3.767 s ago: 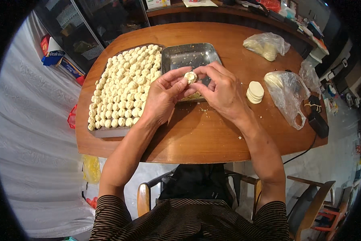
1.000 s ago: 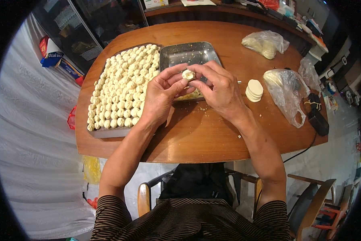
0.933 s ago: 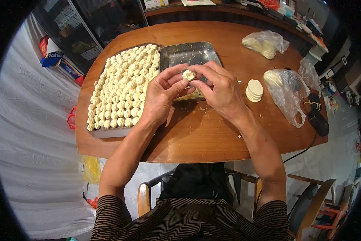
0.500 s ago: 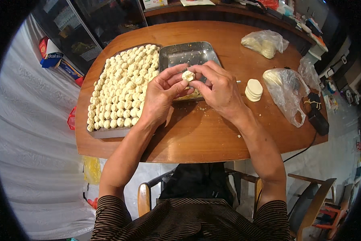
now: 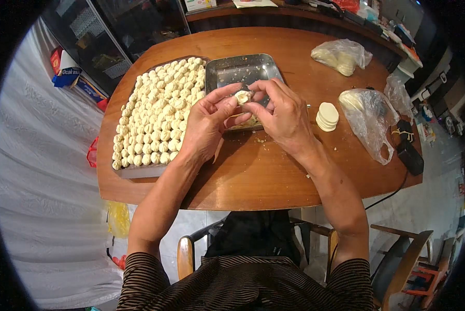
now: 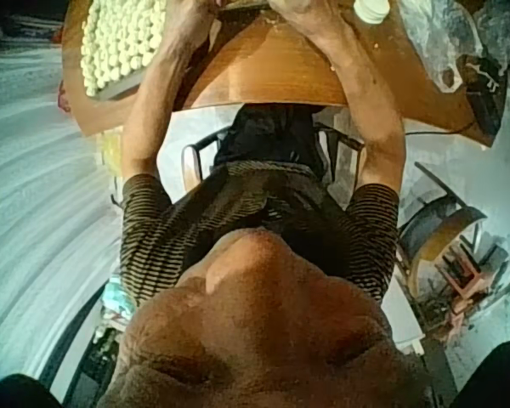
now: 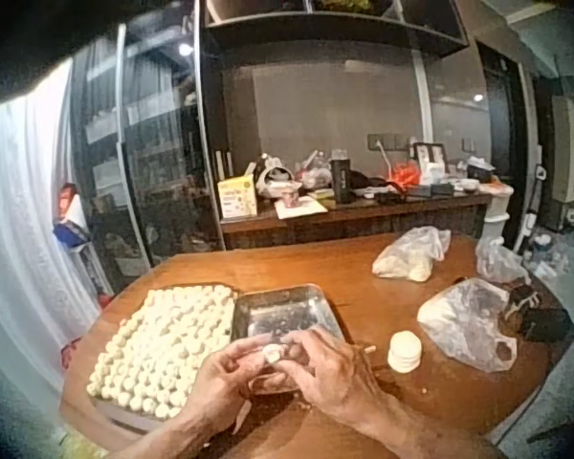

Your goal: Filling and folding small dough wrappers to create pastries or dumplings.

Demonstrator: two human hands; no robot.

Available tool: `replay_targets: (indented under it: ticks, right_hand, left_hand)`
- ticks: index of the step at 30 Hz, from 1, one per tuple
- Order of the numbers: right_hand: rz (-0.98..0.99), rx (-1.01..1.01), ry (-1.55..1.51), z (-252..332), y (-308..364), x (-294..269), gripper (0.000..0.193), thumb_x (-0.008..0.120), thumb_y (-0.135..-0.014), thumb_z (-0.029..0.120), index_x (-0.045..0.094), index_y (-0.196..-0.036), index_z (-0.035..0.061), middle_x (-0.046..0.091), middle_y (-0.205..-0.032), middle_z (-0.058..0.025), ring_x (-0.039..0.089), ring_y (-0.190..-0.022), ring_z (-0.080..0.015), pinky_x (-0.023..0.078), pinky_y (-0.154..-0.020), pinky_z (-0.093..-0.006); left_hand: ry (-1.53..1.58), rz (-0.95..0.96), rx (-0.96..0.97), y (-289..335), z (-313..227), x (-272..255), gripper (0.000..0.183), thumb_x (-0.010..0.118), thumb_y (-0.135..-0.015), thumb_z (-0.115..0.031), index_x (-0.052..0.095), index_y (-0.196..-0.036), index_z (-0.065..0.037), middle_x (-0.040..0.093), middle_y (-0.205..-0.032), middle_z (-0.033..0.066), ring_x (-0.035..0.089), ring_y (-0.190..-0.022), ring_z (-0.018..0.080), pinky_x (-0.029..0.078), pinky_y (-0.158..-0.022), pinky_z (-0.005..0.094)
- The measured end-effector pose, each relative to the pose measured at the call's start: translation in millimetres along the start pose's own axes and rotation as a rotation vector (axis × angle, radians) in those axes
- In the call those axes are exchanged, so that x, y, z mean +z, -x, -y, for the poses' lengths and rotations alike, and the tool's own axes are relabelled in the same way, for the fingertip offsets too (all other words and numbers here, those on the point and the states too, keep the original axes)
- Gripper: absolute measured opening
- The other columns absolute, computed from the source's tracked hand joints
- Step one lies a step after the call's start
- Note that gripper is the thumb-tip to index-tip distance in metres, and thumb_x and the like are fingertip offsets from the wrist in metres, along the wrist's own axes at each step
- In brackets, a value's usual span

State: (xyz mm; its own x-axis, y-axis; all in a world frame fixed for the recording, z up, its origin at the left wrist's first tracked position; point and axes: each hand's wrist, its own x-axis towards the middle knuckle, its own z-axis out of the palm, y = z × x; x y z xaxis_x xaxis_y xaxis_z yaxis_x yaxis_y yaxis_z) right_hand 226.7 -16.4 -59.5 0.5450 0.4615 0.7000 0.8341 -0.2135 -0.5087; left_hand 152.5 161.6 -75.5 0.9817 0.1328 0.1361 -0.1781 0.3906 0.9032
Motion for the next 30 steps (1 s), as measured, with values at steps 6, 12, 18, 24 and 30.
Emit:
replay_targets:
  ticks: [6,12,18,24,30]
  right_hand:
    - [-0.049,-0.076,0.087,-1.2,2.6,2.8,0.024,0.081,-0.087,0.010,0.073,-0.108,0.0028,0.067,-0.097,-0.0111,0.073,-0.084,-0.0307,0.059,-0.069,-0.0406]
    - [-0.039,-0.129,0.114,-0.3,3.9,2.4,0.022,0.078,-0.089,0.010,0.074,-0.110,0.0024,0.067,-0.098,-0.0114,0.072,-0.083,-0.0326,0.059,-0.068,-0.0423]
    - [-0.009,-0.141,0.102,-2.6,2.9,2.2,0.028,0.078,-0.089,0.011,0.073,-0.115,0.0021,0.065,-0.099,-0.0116,0.072,-0.083,-0.0323,0.059,-0.068,-0.0423]
    - [0.029,-0.079,0.079,4.2,2.2,-0.4,0.036,0.079,-0.088,0.012,0.071,-0.122,0.0039,0.065,-0.098,-0.0108,0.072,-0.084,-0.0316,0.059,-0.068,-0.0420]
    - [-0.012,-0.135,0.104,-3.1,2.9,2.5,0.035,0.079,-0.088,0.012,0.073,-0.122,0.0071,0.064,-0.097,-0.0102,0.071,-0.083,-0.0305,0.059,-0.068,-0.0411]
  left_hand:
    - [0.062,-0.015,0.001,0.5,-0.5,1.0,0.037,0.066,-0.103,-0.007,0.059,-0.139,0.003,0.073,-0.118,0.0131,0.074,-0.102,0.0195,0.065,-0.093,0.0323]
    - [0.059,-0.020,0.001,0.0,0.6,0.1,0.037,0.066,-0.103,-0.006,0.060,-0.138,0.003,0.074,-0.114,0.0117,0.074,-0.102,0.0188,0.065,-0.094,0.0319]
    - [0.093,-0.010,0.004,-1.7,2.7,-4.8,0.036,0.067,-0.102,-0.006,0.062,-0.137,0.002,0.074,-0.115,0.0123,0.074,-0.104,0.0184,0.064,-0.095,0.0308]
    - [0.076,-0.002,-0.005,-1.4,0.6,-0.4,0.036,0.066,-0.103,-0.006,0.061,-0.137,0.003,0.074,-0.117,0.0133,0.074,-0.105,0.0190,0.064,-0.095,0.0304]
    - [0.105,0.032,-0.016,-2.3,4.6,-5.8,0.036,0.064,-0.104,-0.008,0.060,-0.138,0.002,0.074,-0.111,0.0096,0.074,-0.103,0.0189,0.064,-0.095,0.0311]
